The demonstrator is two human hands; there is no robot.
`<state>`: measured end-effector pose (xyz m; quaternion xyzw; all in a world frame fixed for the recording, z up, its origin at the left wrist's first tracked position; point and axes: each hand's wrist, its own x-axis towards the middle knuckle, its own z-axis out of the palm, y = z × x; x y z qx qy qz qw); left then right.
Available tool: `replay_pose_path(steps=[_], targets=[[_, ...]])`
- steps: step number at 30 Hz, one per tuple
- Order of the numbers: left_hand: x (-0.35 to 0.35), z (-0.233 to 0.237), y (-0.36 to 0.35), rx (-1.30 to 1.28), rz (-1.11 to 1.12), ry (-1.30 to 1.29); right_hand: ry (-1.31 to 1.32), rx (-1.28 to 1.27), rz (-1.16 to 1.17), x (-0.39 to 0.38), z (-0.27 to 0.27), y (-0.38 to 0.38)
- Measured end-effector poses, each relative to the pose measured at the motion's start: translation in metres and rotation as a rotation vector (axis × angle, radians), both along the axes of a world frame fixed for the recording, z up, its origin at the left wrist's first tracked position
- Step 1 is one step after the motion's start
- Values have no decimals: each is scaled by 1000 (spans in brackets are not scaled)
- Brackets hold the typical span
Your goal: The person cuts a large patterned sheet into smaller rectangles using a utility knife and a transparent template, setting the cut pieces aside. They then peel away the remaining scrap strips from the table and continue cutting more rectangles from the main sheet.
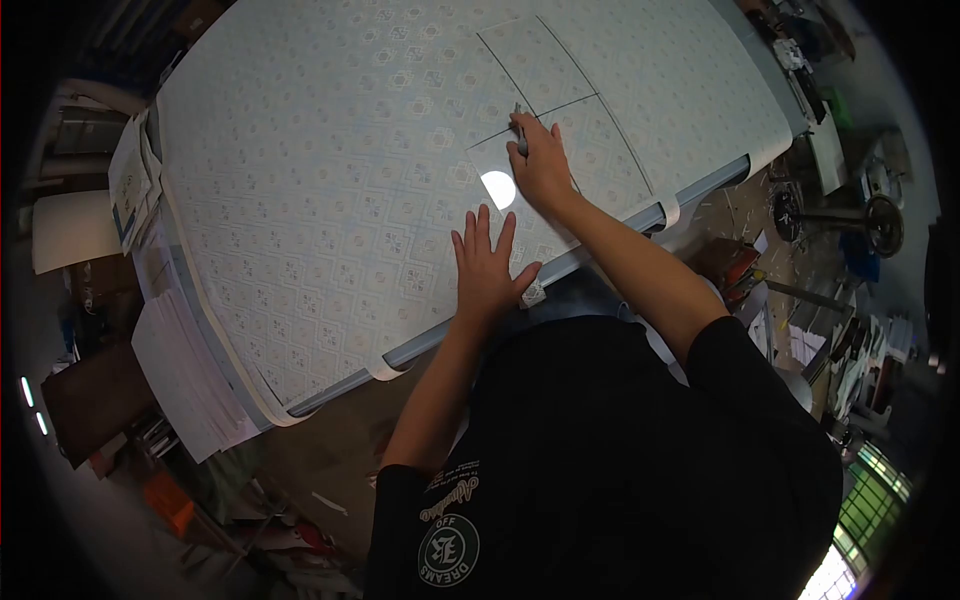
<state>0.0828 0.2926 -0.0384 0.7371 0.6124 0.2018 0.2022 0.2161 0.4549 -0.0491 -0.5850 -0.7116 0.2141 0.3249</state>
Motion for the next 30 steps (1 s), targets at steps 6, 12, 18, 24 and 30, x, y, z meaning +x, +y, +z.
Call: replay_pose_path(steps=[6, 12, 18, 24, 30], targets=[[13, -1, 3, 3, 62, 113, 499, -217, 134, 40, 12, 4], [28, 7, 4, -13, 153, 139, 171, -361, 396, 161, 23, 2], [37, 1, 8, 15, 229, 153, -109, -117, 554, 234, 6, -11], [51, 3, 3, -2, 257, 169, -214, -60, 556, 233, 3, -22], [57, 1, 3, -28, 304, 184, -167, -229, 533, 226, 7, -25]])
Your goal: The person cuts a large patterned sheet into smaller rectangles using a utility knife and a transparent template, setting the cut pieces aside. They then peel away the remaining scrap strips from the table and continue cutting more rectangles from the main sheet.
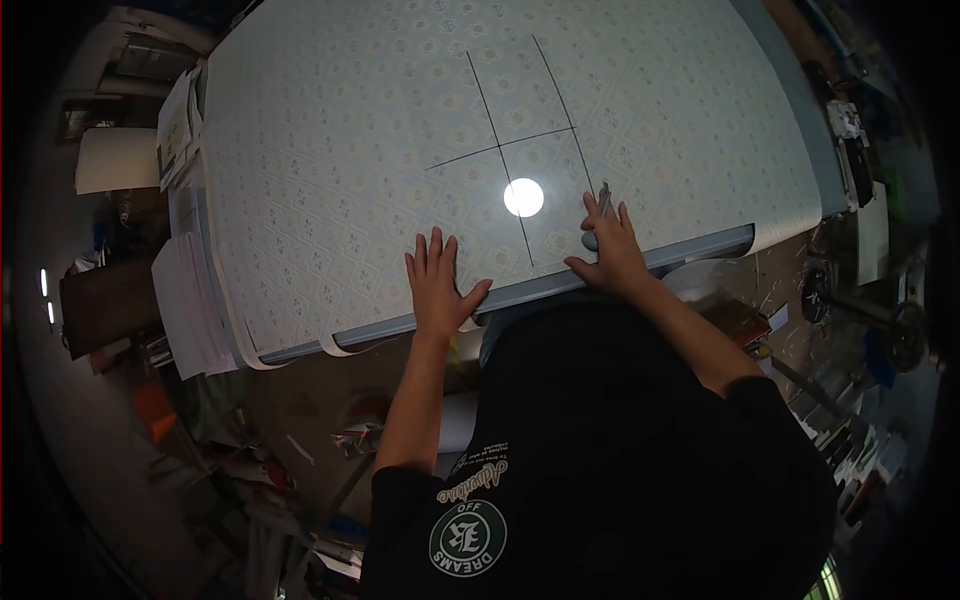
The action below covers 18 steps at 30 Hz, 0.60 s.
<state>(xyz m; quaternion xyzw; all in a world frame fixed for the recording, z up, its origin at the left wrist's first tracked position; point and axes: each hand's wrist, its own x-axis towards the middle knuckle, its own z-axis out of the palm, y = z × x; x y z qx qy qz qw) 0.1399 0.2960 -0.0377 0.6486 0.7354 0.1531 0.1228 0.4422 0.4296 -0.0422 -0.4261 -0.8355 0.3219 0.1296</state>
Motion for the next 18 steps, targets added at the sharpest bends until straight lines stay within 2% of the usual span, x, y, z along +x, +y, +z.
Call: replay_pose_path(steps=[2, 4, 17, 18], targets=[[-1, 0, 0, -1, 2, 10, -6, -5, -11, -5, 1, -2], [-2, 0, 0, 27, -7, 5, -20, 142, -6, -9, 2, -6], [-7, -6, 0, 62, -15, -52, -2, 116, -101, -20, 1, -13], [-7, -7, 0, 61, -16, -49, -10, 175, -94, -19, -1, -13]])
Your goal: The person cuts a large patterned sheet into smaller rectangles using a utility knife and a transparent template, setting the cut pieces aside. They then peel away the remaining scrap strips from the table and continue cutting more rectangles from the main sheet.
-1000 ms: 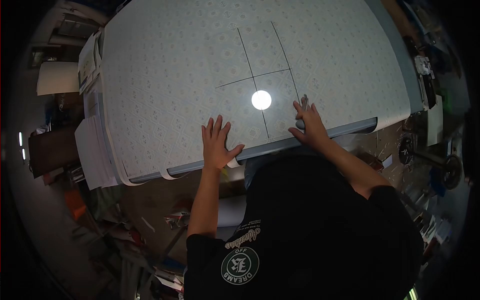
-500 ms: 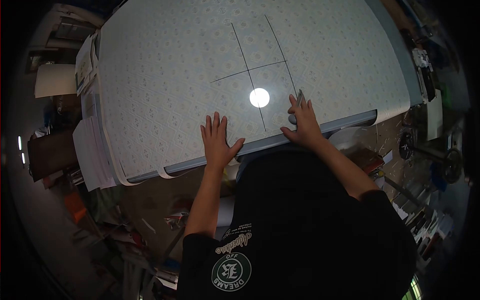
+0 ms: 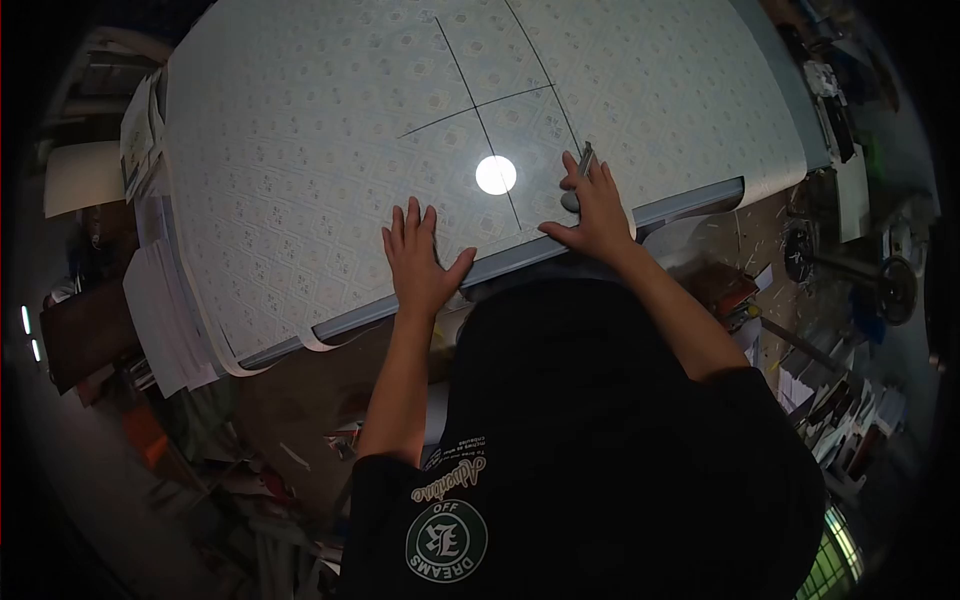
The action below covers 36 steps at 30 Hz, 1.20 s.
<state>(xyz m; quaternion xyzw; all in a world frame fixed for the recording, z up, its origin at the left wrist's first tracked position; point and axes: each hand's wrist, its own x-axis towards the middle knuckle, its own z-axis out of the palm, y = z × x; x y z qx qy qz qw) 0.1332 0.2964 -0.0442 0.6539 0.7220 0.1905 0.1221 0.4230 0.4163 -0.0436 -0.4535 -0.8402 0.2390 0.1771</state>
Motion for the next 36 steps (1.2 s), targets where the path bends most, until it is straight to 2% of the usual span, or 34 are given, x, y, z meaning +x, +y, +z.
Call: replay_pose_path(steps=[11, 13, 17, 28, 34, 36], targets=[[12, 1, 2, -31, 50, 84, -42, 105, 22, 1, -4, 1], [11, 1, 2, -29, 41, 92, -46, 24, -1, 0, -2, 0], [12, -1, 0, -33, 36, 97, -46, 79, 1, 0, -2, -2], [16, -3, 0, 7, 50, 80, 4, -95, -34, 0, 7, 2], [15, -3, -1, 7, 50, 87, -11, 77, -13, 1, 1, 3], [14, -3, 0, 11, 48, 85, -2, 29, -26, 1, 1, 4]])
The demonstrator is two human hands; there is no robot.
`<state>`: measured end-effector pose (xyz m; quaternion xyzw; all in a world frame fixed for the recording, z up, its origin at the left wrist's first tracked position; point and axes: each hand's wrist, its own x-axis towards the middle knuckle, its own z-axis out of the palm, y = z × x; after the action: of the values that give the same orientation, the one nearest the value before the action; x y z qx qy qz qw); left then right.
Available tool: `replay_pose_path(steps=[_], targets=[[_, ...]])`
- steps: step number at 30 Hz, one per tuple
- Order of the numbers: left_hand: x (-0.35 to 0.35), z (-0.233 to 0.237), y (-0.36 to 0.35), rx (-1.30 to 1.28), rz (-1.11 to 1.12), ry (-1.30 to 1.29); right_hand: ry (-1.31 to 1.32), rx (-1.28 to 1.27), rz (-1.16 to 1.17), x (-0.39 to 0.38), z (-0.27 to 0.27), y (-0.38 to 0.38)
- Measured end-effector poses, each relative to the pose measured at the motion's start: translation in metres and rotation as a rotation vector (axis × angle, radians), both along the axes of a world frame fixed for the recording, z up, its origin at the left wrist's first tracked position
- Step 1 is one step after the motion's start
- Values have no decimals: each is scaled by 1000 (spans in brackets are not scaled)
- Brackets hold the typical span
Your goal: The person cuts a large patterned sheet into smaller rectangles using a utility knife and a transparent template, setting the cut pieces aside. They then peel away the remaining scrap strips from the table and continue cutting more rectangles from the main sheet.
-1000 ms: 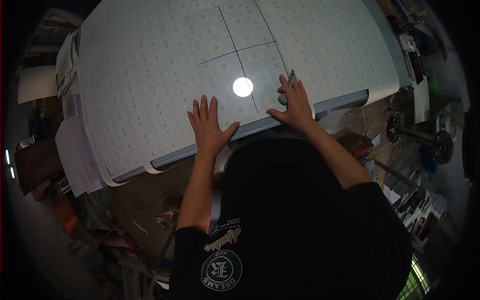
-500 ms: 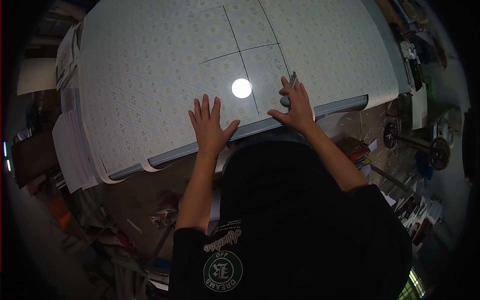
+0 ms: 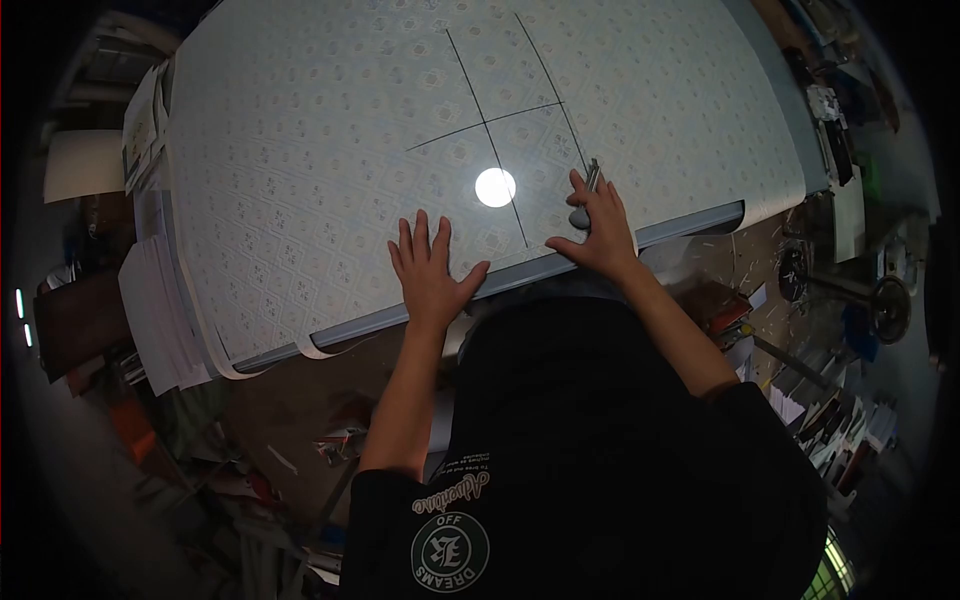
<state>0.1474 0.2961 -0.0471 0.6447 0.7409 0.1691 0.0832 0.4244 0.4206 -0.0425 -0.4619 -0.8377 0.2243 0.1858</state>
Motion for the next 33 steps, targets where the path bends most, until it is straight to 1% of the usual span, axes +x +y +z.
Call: replay_pose_path(steps=[2, 4, 11, 13, 14, 16, 17, 19, 20, 22, 29, 31, 32, 33], targets=[[0, 0, -1, 3, -2, -4, 8, -48, -11, 1, 2, 0], [0, 1, 0, -5, 2, 0, 35, -215, -22, 1, 5, 1], [1, 0, 0, 5, 7, 15, 49, -122, -16, 3, -2, 1], [0, 0, 0, 19, 6, -1, 33, -39, -15, 3, -4, 0], [0, -1, 0, 19, 7, 1, 35, -39, -14, 3, -5, 0], [0, 0, 0, 18, 10, -11, 67, -149, -29, 2, 0, 1], [0, 0, 0, 20, 11, -10, 68, -147, -29, 3, -2, 2], [0, 0, 0, 28, 9, -10, 46, -35, 1, 3, -6, 1], [0, -1, -1, 29, 9, -9, 46, -35, 1, 4, -7, 1], [0, -1, -1, 32, 10, -14, 30, -130, -36, 2, -2, 1], [0, -1, -2, 36, 12, -18, 62, -138, -15, 4, -4, 2], [0, -1, -1, 31, 8, -15, 40, -30, 7, 4, -6, 3], [0, -1, -1, 30, 9, -14, 41, -31, 7, 4, -6, 3], [0, -1, -1, 26, 7, -7, 46, -89, -9, 3, -2, 3]])
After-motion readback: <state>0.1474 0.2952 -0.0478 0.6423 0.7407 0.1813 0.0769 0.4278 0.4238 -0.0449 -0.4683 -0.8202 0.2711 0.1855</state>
